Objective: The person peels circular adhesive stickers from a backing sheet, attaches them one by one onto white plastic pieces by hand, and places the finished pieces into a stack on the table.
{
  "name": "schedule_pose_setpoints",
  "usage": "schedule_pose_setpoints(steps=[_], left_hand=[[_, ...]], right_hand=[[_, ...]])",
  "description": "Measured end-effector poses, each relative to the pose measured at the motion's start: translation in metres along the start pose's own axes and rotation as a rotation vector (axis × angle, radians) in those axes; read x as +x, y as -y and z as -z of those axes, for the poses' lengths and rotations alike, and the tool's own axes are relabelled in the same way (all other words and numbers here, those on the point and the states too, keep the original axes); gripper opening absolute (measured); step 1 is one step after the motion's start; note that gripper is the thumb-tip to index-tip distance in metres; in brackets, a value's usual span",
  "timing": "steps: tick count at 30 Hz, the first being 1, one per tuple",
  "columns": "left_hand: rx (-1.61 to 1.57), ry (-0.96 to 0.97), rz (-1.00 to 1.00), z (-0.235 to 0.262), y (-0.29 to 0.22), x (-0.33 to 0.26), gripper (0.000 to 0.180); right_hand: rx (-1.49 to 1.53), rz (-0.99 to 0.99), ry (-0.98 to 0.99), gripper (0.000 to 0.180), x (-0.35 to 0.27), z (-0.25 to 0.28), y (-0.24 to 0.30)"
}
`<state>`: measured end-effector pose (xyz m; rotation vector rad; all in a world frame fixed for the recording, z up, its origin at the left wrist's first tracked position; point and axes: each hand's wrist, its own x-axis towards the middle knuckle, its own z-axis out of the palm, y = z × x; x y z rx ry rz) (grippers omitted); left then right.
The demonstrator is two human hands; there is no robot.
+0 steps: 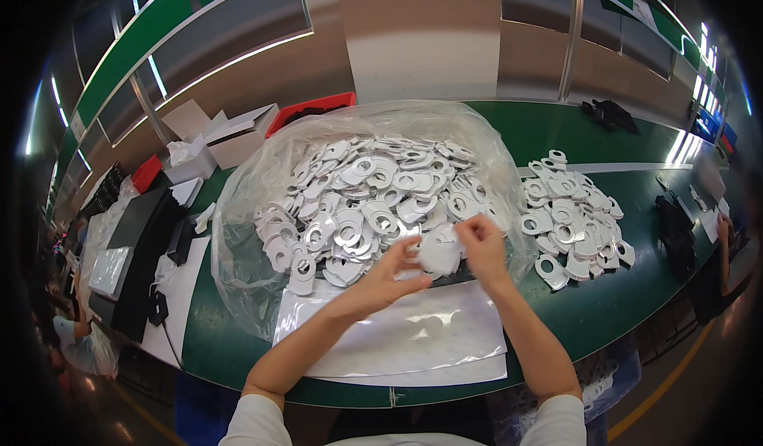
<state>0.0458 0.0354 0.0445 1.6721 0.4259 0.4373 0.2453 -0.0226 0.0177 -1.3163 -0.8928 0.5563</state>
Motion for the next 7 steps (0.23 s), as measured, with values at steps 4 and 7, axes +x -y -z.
schedule_pose_setpoints(steps=[4,7], left_hand=[[0.080,-0.199,-0.500,0.014,-0.122,-0.067,0.048],[-0.021,-0.503,-0.789,-0.017,-0.141,-0.166,0.061]], right_hand=[[0.070,0.308,-0.535,0.013,0.036,0.055,-0.007],[-0.163,0.373,-0.856,0.016,0.055,0.101,-0.028]])
